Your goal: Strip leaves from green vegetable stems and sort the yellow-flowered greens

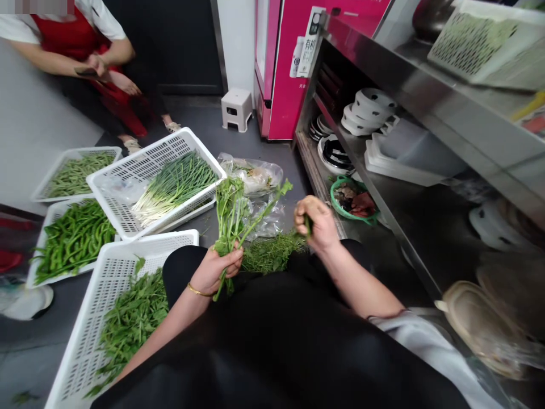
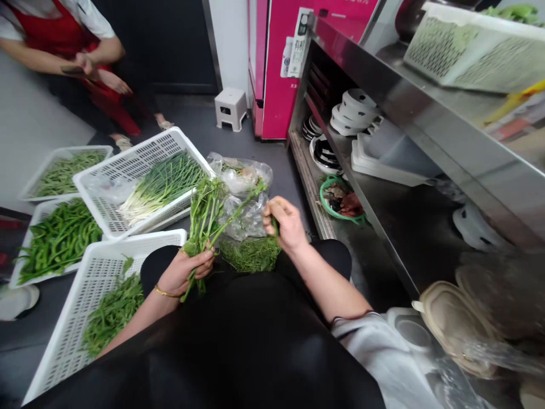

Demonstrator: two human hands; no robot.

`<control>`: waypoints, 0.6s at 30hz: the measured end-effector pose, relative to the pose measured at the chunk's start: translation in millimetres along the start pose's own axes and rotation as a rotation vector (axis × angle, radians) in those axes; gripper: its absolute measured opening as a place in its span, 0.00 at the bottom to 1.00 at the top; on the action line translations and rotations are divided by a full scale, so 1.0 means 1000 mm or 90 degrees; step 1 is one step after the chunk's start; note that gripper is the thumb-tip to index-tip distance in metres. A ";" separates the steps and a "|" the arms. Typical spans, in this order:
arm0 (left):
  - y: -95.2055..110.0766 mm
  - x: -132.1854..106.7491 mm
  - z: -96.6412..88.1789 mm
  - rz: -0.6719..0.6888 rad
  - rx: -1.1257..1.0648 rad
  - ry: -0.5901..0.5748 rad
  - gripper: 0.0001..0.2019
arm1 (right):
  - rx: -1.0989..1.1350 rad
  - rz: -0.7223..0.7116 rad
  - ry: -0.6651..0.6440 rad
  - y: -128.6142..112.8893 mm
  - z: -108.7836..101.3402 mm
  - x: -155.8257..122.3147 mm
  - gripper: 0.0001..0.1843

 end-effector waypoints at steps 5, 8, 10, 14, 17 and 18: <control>0.000 0.001 0.004 0.002 0.087 -0.001 0.15 | -0.477 -0.321 -0.307 -0.040 0.019 0.021 0.13; -0.001 0.002 0.002 0.006 0.158 0.003 0.14 | -0.622 -0.364 -0.517 -0.010 0.041 0.020 0.10; -0.002 0.001 -0.004 -0.003 0.202 0.010 0.14 | -0.590 -0.343 -0.541 0.009 0.043 0.019 0.09; -0.002 0.002 -0.024 -0.012 0.181 0.073 0.13 | -0.306 -0.155 -0.241 0.031 0.001 0.041 0.14; -0.006 0.005 -0.035 -0.029 0.158 0.114 0.14 | -0.125 -0.039 0.039 0.037 -0.049 0.049 0.18; -0.007 0.007 -0.037 -0.032 0.161 0.116 0.14 | -0.123 -0.050 0.068 0.031 -0.054 0.047 0.18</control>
Point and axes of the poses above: each hand's wrist, its own x-axis towards the middle knuckle, its own z-axis out of the palm, y = z × x, the point moved 8 cm from there along x, towards the middle knuckle, and after that the axes turned 11 degrees about y, right-handed, at the moved point
